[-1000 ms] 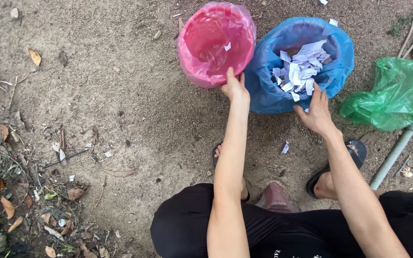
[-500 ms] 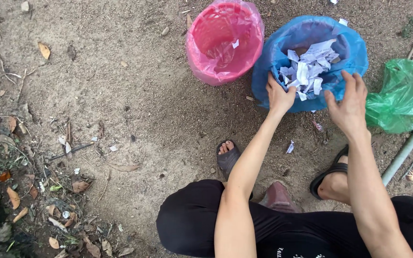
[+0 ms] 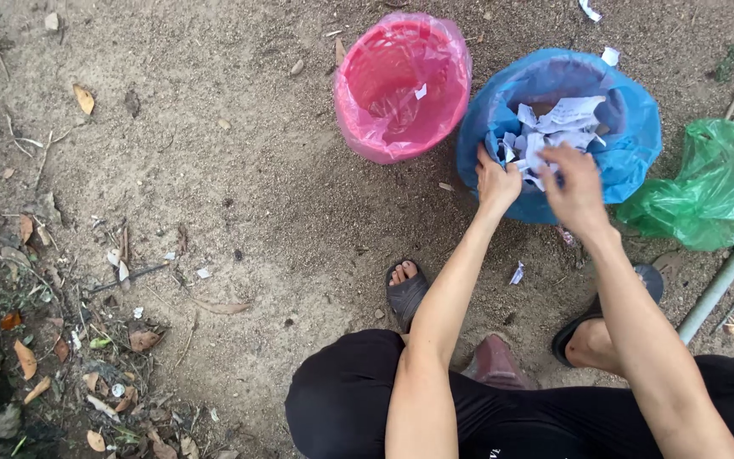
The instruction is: Placing various colored plastic bags as liners into red baskets on the ground.
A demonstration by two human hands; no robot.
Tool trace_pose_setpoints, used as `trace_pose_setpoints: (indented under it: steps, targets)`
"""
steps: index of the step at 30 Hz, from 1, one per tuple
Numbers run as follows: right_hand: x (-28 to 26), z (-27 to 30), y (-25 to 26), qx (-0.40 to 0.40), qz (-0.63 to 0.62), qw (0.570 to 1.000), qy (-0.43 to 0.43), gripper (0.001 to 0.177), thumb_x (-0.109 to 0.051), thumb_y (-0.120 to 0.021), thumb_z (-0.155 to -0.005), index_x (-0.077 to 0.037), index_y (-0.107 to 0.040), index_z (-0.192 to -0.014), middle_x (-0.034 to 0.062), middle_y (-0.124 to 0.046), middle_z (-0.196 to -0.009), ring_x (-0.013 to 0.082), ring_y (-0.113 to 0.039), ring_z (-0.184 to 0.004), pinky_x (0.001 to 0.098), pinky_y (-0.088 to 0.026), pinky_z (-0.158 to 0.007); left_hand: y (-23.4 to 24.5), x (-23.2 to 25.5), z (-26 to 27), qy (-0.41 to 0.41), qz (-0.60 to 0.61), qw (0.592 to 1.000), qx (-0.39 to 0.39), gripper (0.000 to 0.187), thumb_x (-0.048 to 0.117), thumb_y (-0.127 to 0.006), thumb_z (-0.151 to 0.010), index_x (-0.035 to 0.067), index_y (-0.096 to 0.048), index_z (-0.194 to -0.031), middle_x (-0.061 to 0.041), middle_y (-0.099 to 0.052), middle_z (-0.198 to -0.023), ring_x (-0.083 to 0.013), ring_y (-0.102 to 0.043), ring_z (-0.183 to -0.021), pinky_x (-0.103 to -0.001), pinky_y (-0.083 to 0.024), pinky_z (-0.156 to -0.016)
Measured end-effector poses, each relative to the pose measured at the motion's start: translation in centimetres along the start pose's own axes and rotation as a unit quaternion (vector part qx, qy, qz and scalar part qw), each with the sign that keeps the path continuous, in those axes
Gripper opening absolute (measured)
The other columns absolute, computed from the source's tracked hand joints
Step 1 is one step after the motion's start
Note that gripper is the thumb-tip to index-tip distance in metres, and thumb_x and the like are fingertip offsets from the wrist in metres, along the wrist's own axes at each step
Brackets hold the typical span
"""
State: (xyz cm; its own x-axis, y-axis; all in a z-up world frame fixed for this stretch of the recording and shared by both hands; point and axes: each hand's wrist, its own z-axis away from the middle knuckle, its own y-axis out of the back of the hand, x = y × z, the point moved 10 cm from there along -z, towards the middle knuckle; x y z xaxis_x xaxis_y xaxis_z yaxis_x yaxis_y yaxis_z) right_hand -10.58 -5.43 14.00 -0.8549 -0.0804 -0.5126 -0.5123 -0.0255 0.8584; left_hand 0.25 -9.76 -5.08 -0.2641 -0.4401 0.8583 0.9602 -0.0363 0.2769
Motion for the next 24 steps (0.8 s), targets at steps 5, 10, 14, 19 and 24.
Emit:
trace_pose_setpoints:
  steps: [5, 10, 14, 19, 24]
  targets:
    - [7.2, 1.2, 8.6, 0.261, -0.025, 0.964, -0.045, 0.031, 0.003, -0.064, -0.104, -0.007, -0.065, -0.133, 0.0133, -0.067, -0.137, 0.0292, -0.063, -0.127, 0.0399, -0.052, -0.105, 0.6, -0.2, -0.4, 0.044, -0.005, 0.999, -0.025, 0.088, 0.015, -0.056, -0.088, 0.008, -0.012, -0.163, -0.040, -0.041, -0.145, -0.0549, -0.049, -0.129, -0.056, -0.039, -0.112]
    - [19.9, 3.2, 6.3, 0.244, -0.049, 0.958, -0.145, 0.047, -0.007, -0.072, -0.100, -0.003, -0.055, -0.144, 0.0160, -0.060, -0.136, 0.0287, -0.061, -0.116, 0.0378, -0.052, -0.097, 2.2, 0.3, -0.9, 0.021, 0.042, 0.998, -0.043, 0.079, 0.010, -0.054, -0.086, 0.009, -0.024, -0.160, -0.036, -0.049, -0.142, -0.0502, -0.050, -0.131, -0.052, -0.040, -0.111]
    - [20.0, 3.3, 1.0, 0.023, -0.257, 0.906, -0.337, 0.056, -0.036, -0.065, -0.107, -0.009, -0.049, -0.154, 0.0075, -0.063, -0.129, 0.0181, -0.060, -0.105, 0.0356, -0.051, -0.083, 4.1, 3.0, -1.1, -0.027, 0.057, 0.997, -0.035, 0.074, 0.007, -0.053, -0.087, 0.007, -0.031, -0.158, -0.033, -0.053, -0.142, -0.0469, -0.051, -0.133, -0.050, -0.041, -0.111]
    - [16.4, 4.1, -1.5, -0.071, -0.415, 0.820, -0.388, 0.057, -0.044, -0.049, -0.108, -0.019, -0.048, -0.160, 0.0029, -0.065, -0.128, 0.0178, -0.054, -0.100, 0.0377, -0.046, -0.078, 6.8, 7.2, -0.1, -0.019, 0.030, 0.997, -0.066, 0.078, 0.007, -0.056, -0.087, 0.010, -0.028, -0.160, -0.033, -0.050, -0.141, -0.0460, -0.050, -0.133, -0.049, -0.040, -0.112]
    - [8.2, 2.2, 2.8, -0.032, -0.574, 0.729, -0.370, 0.059, -0.050, -0.035, -0.106, -0.016, -0.043, -0.154, -0.0047, -0.068, -0.129, 0.0122, -0.067, -0.106, 0.0308, -0.056, -0.082, 5.3, 7.0, -1.0, -0.092, 0.134, 0.985, -0.063, 0.077, 0.006, -0.051, -0.085, 0.006, -0.031, -0.159, -0.033, -0.057, -0.141, -0.0447, -0.056, -0.134, -0.048, -0.043, -0.111]
